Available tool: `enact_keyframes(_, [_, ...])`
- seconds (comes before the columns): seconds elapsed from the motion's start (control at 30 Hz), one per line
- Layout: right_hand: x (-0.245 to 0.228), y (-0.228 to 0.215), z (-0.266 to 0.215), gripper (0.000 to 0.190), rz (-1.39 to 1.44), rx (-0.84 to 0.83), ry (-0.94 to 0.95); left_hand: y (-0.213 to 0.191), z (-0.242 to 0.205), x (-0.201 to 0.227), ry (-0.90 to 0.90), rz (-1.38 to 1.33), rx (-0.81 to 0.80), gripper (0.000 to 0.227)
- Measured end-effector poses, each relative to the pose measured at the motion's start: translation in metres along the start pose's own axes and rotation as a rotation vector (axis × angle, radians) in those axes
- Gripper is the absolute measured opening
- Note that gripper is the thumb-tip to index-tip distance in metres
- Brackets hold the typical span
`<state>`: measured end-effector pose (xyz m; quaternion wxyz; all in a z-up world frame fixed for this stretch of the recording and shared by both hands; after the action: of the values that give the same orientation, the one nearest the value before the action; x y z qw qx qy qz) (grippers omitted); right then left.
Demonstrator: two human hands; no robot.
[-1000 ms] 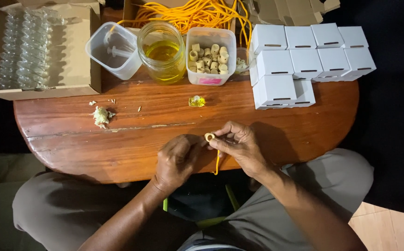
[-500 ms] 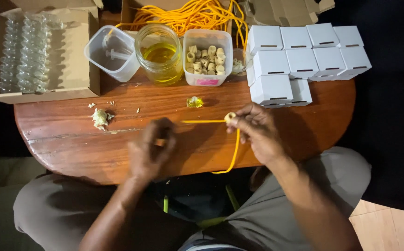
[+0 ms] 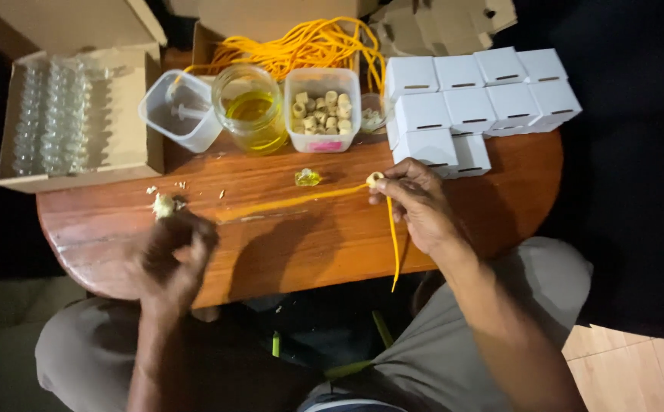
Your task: Assembling a perfume bottle by threading a cord through a wooden cap and packaging it into a hand-folded cardboard box.
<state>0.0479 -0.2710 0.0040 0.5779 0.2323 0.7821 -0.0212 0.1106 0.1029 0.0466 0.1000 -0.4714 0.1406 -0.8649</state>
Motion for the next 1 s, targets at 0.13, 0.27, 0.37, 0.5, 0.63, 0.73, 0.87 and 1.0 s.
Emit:
enact_keyframes(0.13, [-0.002,0.004,0.002,0.014,-0.049,-0.062,0.011,0.057,-0.029,0.031,-0.211,-0.132,-0.614,0.012])
enact_keyframes(0.27, [-0.012,0.02,-0.007,0.012,-0.008,-0.207,-0.021,0.091,-0.026,0.072,-0.162,-0.155,-0.759,0.023])
enact_keyframes(0.37, [-0.014,0.028,-0.013,0.021,-0.049,-0.179,-0.031,0.093,0.002,0.097,0.016,0.022,-0.393,0.01])
enact_keyframes(0.5, [0.008,0.038,-0.009,0.023,-0.09,-0.312,-0.075,0.141,-0.004,0.086,-0.156,-0.14,-0.465,0.042])
enact_keyframes(0.63, [0.005,0.047,-0.011,0.018,-0.149,-0.367,-0.132,0.16,0.005,0.086,-0.014,-0.075,-0.374,0.031])
enact_keyframes(0.73, [-0.01,0.054,-0.025,0.019,-0.173,-0.309,-0.132,0.152,0.011,0.081,-0.118,-0.145,-0.291,0.019])
enact_keyframes(0.87, [0.007,0.065,-0.023,0.028,-0.161,-0.309,-0.131,0.151,0.004,0.06,-0.174,-0.154,-0.231,0.02])
enact_keyframes(1.0, [0.032,0.083,-0.034,0.048,-0.195,-0.375,-0.161,0.144,-0.007,0.038,-0.258,-0.223,-0.163,0.02])
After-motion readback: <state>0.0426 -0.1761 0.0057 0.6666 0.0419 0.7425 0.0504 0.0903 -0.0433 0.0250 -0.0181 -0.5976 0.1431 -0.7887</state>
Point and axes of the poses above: each hand's wrist, its own z-axis towards the middle knuckle, its own y-axis out of the palm, x = y × z, the point moved 9 cm from there along z, towards the middle knuckle, and after that the axes turned 8 degrees about y, right-handed, at the moved point
